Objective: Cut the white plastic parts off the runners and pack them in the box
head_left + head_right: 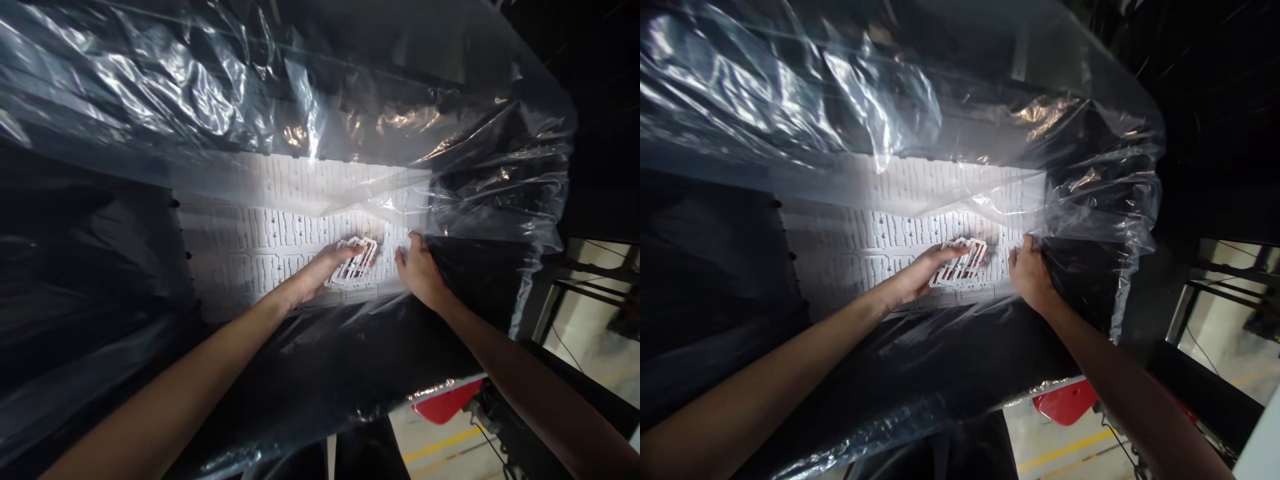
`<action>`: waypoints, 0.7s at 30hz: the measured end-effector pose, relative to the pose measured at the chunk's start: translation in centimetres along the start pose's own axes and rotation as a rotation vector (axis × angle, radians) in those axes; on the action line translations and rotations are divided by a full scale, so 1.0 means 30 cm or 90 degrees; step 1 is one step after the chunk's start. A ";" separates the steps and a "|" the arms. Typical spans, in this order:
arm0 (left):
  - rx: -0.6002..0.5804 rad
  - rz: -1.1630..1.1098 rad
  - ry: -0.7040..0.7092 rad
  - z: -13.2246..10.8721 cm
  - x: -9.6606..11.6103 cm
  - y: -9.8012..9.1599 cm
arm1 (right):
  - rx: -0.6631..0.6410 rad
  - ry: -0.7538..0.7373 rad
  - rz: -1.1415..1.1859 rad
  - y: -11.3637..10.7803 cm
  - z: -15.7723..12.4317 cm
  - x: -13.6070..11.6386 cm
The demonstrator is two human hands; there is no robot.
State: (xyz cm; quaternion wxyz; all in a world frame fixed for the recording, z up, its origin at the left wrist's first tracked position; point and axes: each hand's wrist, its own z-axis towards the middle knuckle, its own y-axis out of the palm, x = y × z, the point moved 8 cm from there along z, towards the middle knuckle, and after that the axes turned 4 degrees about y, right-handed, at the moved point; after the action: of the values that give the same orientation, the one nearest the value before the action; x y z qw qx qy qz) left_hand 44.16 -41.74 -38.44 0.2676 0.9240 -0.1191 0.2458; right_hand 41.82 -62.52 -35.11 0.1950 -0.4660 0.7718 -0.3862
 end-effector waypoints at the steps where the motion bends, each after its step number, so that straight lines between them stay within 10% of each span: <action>1: 0.001 0.002 -0.002 0.000 -0.001 0.000 | 0.002 -0.005 -0.006 0.000 -0.006 -0.005; 21: -0.037 -0.048 0.022 -0.006 0.038 0.040 | 0.037 -0.131 -0.007 0.018 -0.001 -0.106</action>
State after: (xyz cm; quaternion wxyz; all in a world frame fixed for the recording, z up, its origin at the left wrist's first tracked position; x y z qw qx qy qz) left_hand 44.63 -42.75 -37.19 0.3054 0.9153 -0.0863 0.2482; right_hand 43.05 -59.61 -35.69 0.2842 -0.5016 0.7336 -0.3598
